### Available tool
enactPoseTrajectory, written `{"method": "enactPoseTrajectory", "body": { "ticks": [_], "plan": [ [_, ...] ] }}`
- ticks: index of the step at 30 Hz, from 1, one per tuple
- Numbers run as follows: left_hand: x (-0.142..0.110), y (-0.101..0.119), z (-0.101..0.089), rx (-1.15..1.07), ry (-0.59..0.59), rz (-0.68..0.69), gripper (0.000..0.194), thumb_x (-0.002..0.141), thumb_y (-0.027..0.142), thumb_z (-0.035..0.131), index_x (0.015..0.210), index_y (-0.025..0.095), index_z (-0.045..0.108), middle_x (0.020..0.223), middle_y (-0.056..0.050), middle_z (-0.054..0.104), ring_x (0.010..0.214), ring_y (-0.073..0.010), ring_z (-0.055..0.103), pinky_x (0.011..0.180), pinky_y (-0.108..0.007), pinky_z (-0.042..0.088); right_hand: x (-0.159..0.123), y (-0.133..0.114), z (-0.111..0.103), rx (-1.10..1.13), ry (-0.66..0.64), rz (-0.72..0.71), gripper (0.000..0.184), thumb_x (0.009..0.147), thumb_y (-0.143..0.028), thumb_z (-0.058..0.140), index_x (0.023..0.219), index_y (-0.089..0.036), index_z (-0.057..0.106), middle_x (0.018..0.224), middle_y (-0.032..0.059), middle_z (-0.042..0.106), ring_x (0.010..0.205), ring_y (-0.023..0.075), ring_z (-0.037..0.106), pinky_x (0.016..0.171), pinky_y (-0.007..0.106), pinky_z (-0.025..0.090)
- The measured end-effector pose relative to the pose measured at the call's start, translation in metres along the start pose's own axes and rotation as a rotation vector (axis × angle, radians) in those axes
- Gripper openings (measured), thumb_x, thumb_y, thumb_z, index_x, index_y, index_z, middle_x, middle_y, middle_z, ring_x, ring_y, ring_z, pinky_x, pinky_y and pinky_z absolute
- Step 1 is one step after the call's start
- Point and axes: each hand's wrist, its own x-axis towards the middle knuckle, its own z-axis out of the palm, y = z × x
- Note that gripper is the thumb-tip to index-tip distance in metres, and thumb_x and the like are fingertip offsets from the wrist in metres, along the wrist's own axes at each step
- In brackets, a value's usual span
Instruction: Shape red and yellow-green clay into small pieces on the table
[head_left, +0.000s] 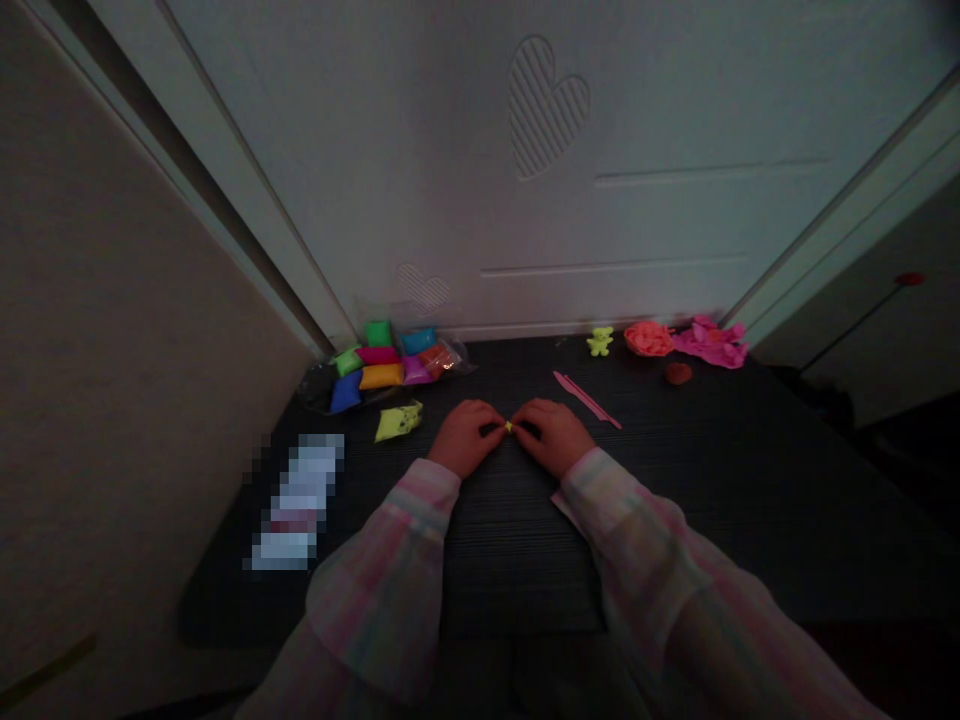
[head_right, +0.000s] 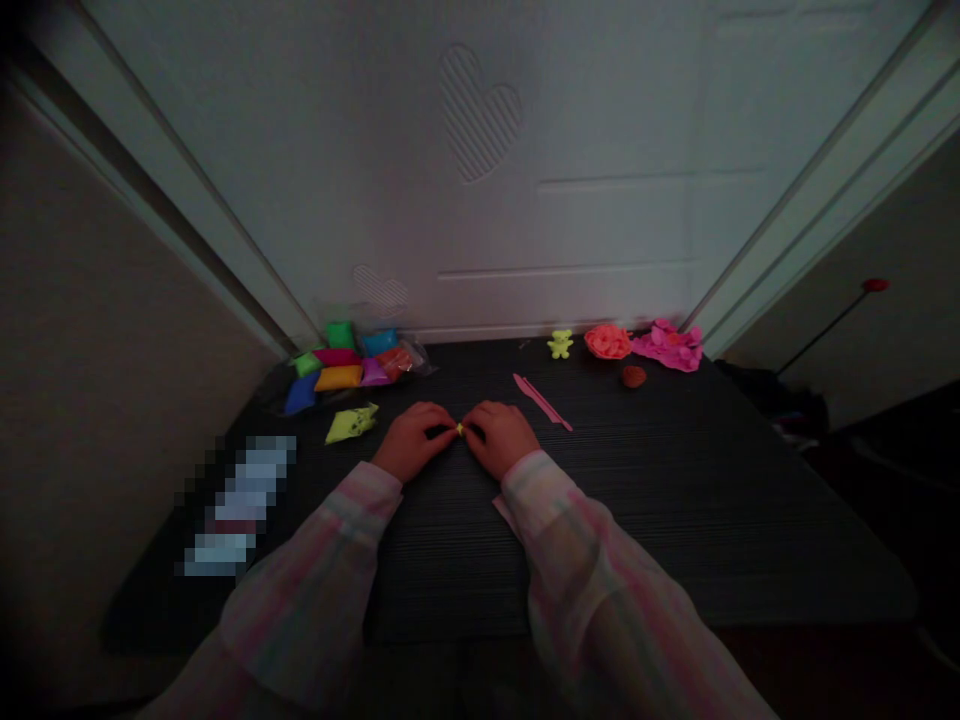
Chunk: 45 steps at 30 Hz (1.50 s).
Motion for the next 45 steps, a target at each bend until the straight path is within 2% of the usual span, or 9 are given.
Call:
{"method": "enactPoseTrajectory", "body": {
  "ticks": [11,21,29,45],
  "plan": [
    [0.0004,-0.0007,0.0,-0.001,-0.029,0.02,0.008,0.068,0.02,0.056,0.074,0.018,0.061,0.079,-0.002,0.061,0.081,-0.015,0.053,0.075,-0.03,0.043,0.0004,-0.001,-0.003,-0.043,-0.029,0.027,0.013,0.074,-0.024,0.049,0.08,-0.019,0.059,0.086,0.0039,0.06,0.085,0.0166,0.052,0.075,0.031,0.036],
    [0.0002,-0.0004,0.0025,0.02,-0.02,0.016,0.008,0.068,0.017,0.056,0.074,0.017,0.061,0.078,-0.003,0.061,0.081,-0.015,0.052,0.076,-0.03,0.042,-0.0004,-0.0064,-0.0031,-0.101,-0.02,0.027,0.013,0.074,-0.022,0.049,0.081,-0.018,0.059,0.086,0.0037,0.061,0.086,0.018,0.051,0.078,0.033,0.033],
    [0.0001,-0.002,0.0026,0.016,-0.019,0.026,0.008,0.069,0.019,0.054,0.074,0.017,0.061,0.079,-0.003,0.061,0.081,-0.0152,0.052,0.076,-0.031,0.042,-0.0006,-0.0019,-0.0035,-0.085,-0.024,0.046,0.013,0.074,-0.027,0.049,0.078,-0.02,0.06,0.086,0.0026,0.062,0.084,0.0182,0.052,0.076,0.034,0.033],
    [0.0013,-0.0013,0.0031,0.019,-0.007,0.023,0.006,0.068,0.019,0.057,0.071,0.017,0.061,0.077,-0.002,0.062,0.079,-0.0149,0.052,0.075,-0.03,0.043,-0.0003,-0.0023,-0.0026,-0.114,-0.035,0.03,0.014,0.075,-0.024,0.049,0.081,-0.02,0.06,0.087,0.0024,0.062,0.085,0.0177,0.052,0.077,0.034,0.033]
  ]
}}
